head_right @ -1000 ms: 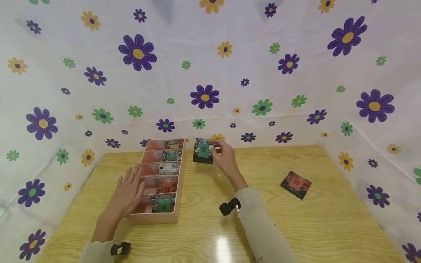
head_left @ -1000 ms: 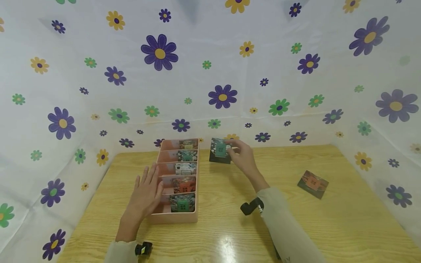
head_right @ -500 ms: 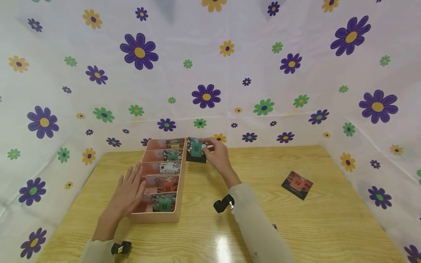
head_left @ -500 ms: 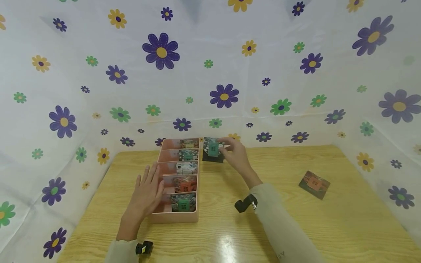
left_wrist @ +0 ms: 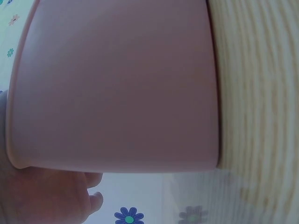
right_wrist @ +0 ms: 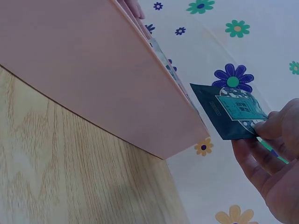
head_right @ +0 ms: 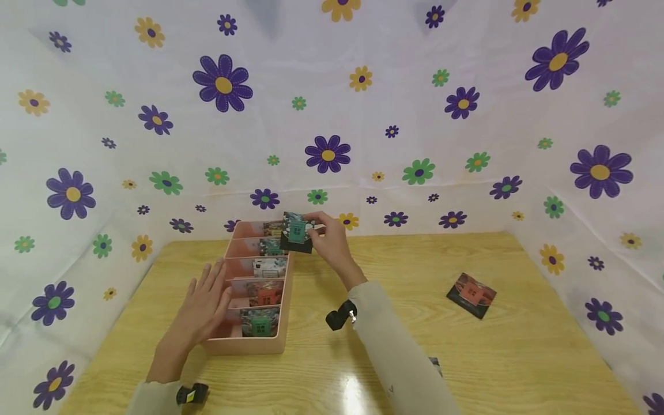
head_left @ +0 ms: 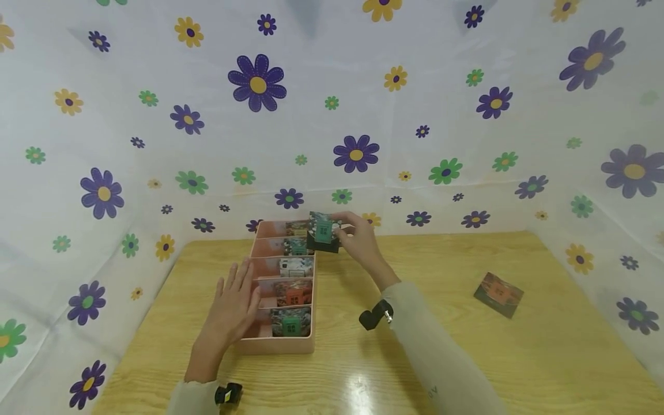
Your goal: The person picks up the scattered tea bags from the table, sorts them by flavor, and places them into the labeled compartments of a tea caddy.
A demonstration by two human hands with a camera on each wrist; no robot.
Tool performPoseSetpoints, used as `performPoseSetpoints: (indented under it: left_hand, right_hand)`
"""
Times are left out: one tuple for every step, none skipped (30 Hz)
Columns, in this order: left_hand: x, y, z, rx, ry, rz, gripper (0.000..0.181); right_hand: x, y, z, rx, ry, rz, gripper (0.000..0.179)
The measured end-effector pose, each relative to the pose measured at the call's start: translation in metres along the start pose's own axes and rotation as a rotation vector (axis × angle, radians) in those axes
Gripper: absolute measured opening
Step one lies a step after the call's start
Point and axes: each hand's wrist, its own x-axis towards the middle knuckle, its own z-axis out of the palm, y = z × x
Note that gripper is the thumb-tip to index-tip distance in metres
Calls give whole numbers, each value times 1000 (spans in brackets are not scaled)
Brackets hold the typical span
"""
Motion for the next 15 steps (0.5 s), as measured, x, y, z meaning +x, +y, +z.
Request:
performPoseSetpoints:
  left_hand:
    - [0,0,0,3,1,2,62]
    - [1,0,0,3,0,3,62]
    - [1,1,0,2,-1,3,62]
    - [1,1,0,1,-2,3,62]
    - [2,1,0,2,-3,3,62]
    - [2,1,0,3,-4,3,62]
    - [2,1,0,5,-3,3,62]
    - [2,1,0,4,-3,2,62]
    - [2,1,0,6,-3,2,62]
    - [2,1,0,8,-3,1,62]
    - [2,1,1,11,0,0,62]
    - [2,1,1,10,1,0,62]
    - [1,1,1,9,2,-2,62]
    - [1,1,1,9,3,-4,62]
    - [1,1,1,7,3,-4,62]
  right_hand:
    - [1,-1,1,7,-1,6,29]
    - [2,-2,2,15,-4,13,29]
    - [3,-2,3,19,-7,14,29]
    - [4,-3,5,21,-8,13,29]
    - [5,-3,6,22,-9,12,29]
    - [5,-3,8,21,-9,8,29]
    - [6,-4,9,19,-9,7,29]
    - [7,-4,11,15,-9,4,29]
    - [8,-4,12,9,-8,-2,29]
    - [9,-4,14,5,-7,-3,29]
    - [9,-4,16,1,-7,-7,29]
    - [10,-4,17,-5,-5,-12,30]
    - [11,-4,19,-11,-4,-16,30]
    - [12,-4,21,-18,-4,-22,30]
    - [13,-4,23,-27,-2,-25,30]
